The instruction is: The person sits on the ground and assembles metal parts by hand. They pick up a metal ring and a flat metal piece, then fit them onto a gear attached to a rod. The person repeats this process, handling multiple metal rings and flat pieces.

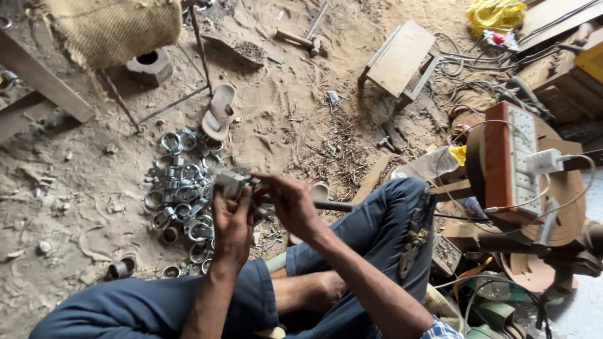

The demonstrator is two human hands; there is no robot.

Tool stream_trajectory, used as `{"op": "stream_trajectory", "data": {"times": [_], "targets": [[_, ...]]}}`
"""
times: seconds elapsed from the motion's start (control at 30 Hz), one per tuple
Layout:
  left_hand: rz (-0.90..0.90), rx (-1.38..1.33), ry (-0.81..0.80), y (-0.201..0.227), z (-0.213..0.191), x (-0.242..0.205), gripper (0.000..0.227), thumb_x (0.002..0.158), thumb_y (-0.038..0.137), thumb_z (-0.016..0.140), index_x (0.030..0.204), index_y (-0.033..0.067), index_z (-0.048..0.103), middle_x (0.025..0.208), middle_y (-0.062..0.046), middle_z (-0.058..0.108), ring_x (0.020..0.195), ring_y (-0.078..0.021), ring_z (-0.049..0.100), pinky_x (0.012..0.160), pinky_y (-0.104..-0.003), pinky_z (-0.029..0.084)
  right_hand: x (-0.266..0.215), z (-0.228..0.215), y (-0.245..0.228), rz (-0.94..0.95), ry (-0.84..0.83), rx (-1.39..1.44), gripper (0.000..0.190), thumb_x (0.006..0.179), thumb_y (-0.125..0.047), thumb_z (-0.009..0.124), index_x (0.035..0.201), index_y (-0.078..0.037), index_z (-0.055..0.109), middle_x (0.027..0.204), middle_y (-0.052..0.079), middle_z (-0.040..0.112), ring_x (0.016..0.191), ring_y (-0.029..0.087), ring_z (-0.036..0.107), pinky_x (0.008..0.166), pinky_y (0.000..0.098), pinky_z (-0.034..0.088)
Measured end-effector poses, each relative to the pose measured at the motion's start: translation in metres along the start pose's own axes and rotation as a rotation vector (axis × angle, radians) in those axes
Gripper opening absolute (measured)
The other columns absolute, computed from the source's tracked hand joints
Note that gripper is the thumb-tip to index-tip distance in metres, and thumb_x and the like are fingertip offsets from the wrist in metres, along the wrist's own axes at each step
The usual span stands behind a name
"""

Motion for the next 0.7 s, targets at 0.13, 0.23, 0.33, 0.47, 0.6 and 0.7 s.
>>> {"op": "stream_trajectory", "data": {"times": [0.13, 0.23, 0.33, 0.47, 0.6, 0.7], "targets": [[-0.021, -0.141, 0.101, -0.013, -0.002, 0.007, 0.031, 0.099, 0.015, 0.064, 0.126, 0.0126, 0.049, 0.103, -0.003, 0.069, 0.082, -0.0107, 0.064, 0.073, -0.026, 0.055, 0.002, -0.012, -0.018, -0.09, -0.111, -0.348, 0.04, 0.1, -0.008, 0.066, 0.14, -0.007, 0.062, 0.112, 0.017, 0.074, 0.091, 0.025, 0.075, 0.081, 0.0341, 0.06], [-0.022, -0.135, 0.124, -0.013, -0.01, 0.01, 0.024, 0.102, 0.014, 0.065, 0.121, 0.0103, 0.05, 0.1, -0.008, 0.066, 0.074, -0.0117, 0.057, 0.064, -0.025, 0.048, 0.019, -0.052, -0.041, -0.323, 0.036, -0.649, 0.045, 0.095, -0.012, 0.072, 0.138, -0.009, 0.059, 0.124, 0.016, 0.069, 0.097, 0.028, 0.073, 0.079, 0.0332, 0.062], [-0.004, -0.011, 0.132, -0.004, -0.011, 0.008, 0.025, 0.101, 0.013, 0.066, 0.12, 0.0079, 0.052, 0.098, -0.008, 0.062, 0.08, -0.0131, 0.057, 0.07, -0.027, 0.05, 0.021, -0.109, -0.078, -0.283, 0.073, -0.655, 0.048, 0.098, -0.011, 0.071, 0.144, -0.011, 0.058, 0.125, 0.012, 0.069, 0.091, 0.021, 0.073, 0.071, 0.028, 0.063], [0.004, -0.087, 0.057, 0.014, 0.0, 0.006, 0.027, 0.096, 0.012, 0.064, 0.12, 0.0097, 0.051, 0.106, -0.008, 0.065, 0.094, -0.0128, 0.059, 0.083, -0.028, 0.052, -0.001, -0.126, -0.133, -0.34, 0.098, -0.581, 0.047, 0.099, -0.01, 0.071, 0.144, -0.013, 0.059, 0.126, 0.011, 0.068, 0.09, 0.02, 0.071, 0.07, 0.0282, 0.061], [0.022, -0.126, -0.098, 0.024, 0.011, 0.0, 0.041, 0.093, 0.006, 0.062, 0.131, 0.0113, 0.045, 0.122, -0.012, 0.06, 0.102, -0.0168, 0.058, 0.097, -0.033, 0.051, 0.0, -0.077, -0.116, -0.431, 0.045, -0.452, 0.047, 0.1, -0.009, 0.072, 0.145, -0.014, 0.059, 0.126, 0.011, 0.067, 0.09, 0.019, 0.07, 0.07, 0.0283, 0.058], [0.031, 0.145, -0.185, 0.027, 0.017, -0.002, 0.055, 0.095, 0.001, 0.055, 0.146, 0.0117, 0.035, 0.139, -0.012, 0.056, 0.119, -0.0195, 0.057, 0.104, -0.034, 0.048, 0.01, -0.04, -0.066, -0.283, -0.037, -0.447, 0.049, 0.099, -0.011, 0.074, 0.145, -0.013, 0.058, 0.133, 0.011, 0.065, 0.093, 0.02, 0.07, 0.073, 0.0292, 0.06]]}}
Point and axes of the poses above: each hand's wrist, its own x-axis towards the middle knuckle, its own z-axis out of the palm, y = z × x, the point moved 2 cm from there along x, towards the middle knuckle
